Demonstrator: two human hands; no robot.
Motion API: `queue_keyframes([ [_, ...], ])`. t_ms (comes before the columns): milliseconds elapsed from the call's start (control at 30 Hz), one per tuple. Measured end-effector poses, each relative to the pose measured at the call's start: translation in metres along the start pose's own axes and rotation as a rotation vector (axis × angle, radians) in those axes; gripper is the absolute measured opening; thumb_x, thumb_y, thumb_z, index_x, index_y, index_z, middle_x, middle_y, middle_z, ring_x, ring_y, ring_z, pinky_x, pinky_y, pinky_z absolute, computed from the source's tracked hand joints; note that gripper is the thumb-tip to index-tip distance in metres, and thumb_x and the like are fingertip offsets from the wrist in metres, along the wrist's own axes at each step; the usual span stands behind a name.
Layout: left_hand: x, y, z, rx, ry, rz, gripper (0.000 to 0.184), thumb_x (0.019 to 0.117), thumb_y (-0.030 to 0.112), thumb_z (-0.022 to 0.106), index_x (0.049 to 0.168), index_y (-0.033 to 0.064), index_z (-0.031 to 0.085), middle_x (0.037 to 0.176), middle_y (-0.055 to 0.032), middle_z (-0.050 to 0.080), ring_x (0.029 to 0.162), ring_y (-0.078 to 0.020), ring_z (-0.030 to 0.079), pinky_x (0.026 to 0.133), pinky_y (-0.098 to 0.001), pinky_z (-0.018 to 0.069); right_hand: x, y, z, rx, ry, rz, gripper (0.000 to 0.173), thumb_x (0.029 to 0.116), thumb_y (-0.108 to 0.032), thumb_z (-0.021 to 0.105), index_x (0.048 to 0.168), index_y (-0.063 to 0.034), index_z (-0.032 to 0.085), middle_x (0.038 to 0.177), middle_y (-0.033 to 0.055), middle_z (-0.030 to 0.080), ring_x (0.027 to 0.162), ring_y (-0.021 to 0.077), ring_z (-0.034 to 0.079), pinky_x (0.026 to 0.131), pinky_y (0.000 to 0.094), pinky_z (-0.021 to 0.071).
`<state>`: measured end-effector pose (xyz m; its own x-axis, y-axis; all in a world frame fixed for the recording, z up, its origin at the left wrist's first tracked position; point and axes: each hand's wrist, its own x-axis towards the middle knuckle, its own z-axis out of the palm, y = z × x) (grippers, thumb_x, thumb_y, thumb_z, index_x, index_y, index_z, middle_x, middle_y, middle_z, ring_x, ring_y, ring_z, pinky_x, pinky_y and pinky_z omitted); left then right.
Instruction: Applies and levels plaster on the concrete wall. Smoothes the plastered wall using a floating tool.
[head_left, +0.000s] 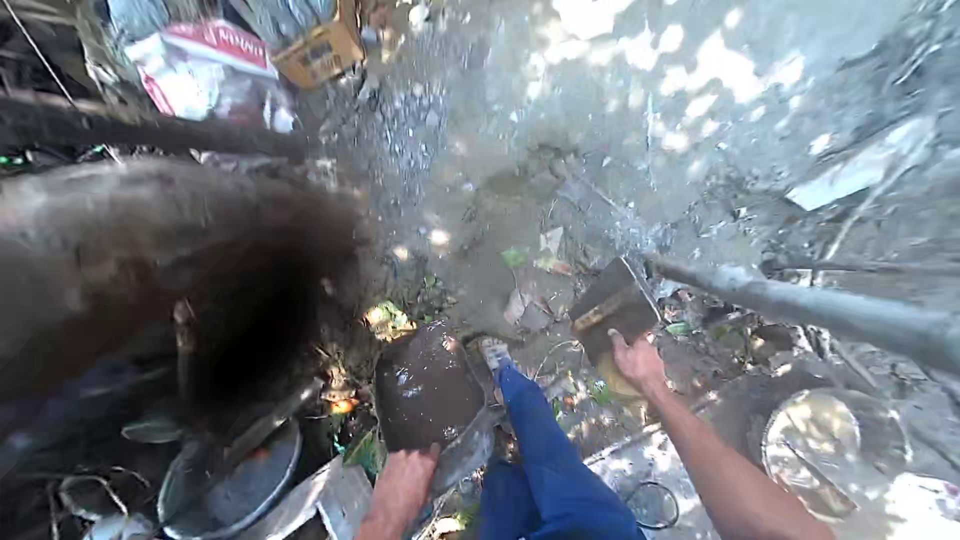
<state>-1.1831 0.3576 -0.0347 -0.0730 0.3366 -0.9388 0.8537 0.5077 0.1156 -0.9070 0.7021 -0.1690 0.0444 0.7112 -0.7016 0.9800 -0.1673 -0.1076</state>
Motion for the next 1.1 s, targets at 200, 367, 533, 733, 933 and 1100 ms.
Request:
queue_keyframes([
  [200,-0.043,0.011,-0.18,0.037,0.378,0.06,0.028,0.0966,0.032,0.066,0.117,0.0139,0.071,0.087,-0.0154,0.074,0.082,-0.0392,0.073,0.073,-0.0591,0.0571,0.029,-0.118,-0.094,0.269,0.091,0.116,0.073,0.1053,-0.055,0.043,0.159,-0.0055,0.033,0.138,0.0236,0.062,0.126,0.039,0.062,0.106,0.0595,0.0482],
  [367,-0.075,0.028,-0.322,0.037,0.796,0.229,0.026,0.0908,0.035,0.072,0.101,0.0109,0.074,0.071,-0.0111,0.07,0.062,-0.0356,0.07,0.054,-0.0569,0.0541,0.066,-0.185,-0.191,0.453,0.141,0.181,0.066,0.1052,-0.055,0.042,0.147,-0.0047,0.049,0.132,0.0209,0.066,0.126,0.0358,0.062,0.105,0.0567,0.049],
  [533,-0.034,0.042,-0.471,-0.028,0.933,0.409,0.041,0.0967,0.046,0.064,0.105,0.0067,0.071,0.074,-0.0115,0.07,0.063,-0.0291,0.068,0.056,-0.0547,0.054,0.173,-0.196,-0.277,0.55,0.269,0.129,0.074,0.1023,-0.062,0.046,0.139,0.002,0.056,0.129,0.0292,0.064,0.123,0.0436,0.062,0.103,0.0647,0.0479],
  [733,0.072,0.058,-0.606,-0.035,0.896,0.358,0.043,0.097,0.044,0.064,0.108,0.0031,0.067,0.082,-0.0206,0.067,0.072,-0.0402,0.066,0.063,-0.067,0.0484,0.179,-0.122,-0.299,0.529,0.387,0.249,0.081,0.0948,-0.073,0.047,0.138,-0.0062,0.058,0.125,0.0228,0.067,0.119,0.0383,0.065,0.1,0.0657,0.0492],
  [933,0.138,0.124,-0.691,0.04,0.798,0.25,0.044,0.0991,0.044,0.062,0.117,0.0044,0.067,0.098,-0.0235,0.071,0.094,-0.0436,0.069,0.084,-0.0702,0.049,0.178,-0.071,-0.291,0.759,0.413,0.459,0.082,0.0959,-0.066,0.054,0.149,-0.0044,0.047,0.138,0.0189,0.062,0.13,0.0285,0.059,0.111,0.0525,0.0463],
  [1100,0.135,0.149,-0.704,0.0,0.727,0.23,0.038,0.0997,0.035,0.065,0.119,0.0022,0.066,0.092,-0.0212,0.071,0.085,-0.0382,0.07,0.078,-0.0645,0.0542,0.182,-0.084,-0.287,0.952,0.355,0.58,0.083,0.0966,-0.067,0.054,0.147,-0.001,0.047,0.135,0.0182,0.063,0.125,0.0252,0.062,0.109,0.0473,0.0487],
])
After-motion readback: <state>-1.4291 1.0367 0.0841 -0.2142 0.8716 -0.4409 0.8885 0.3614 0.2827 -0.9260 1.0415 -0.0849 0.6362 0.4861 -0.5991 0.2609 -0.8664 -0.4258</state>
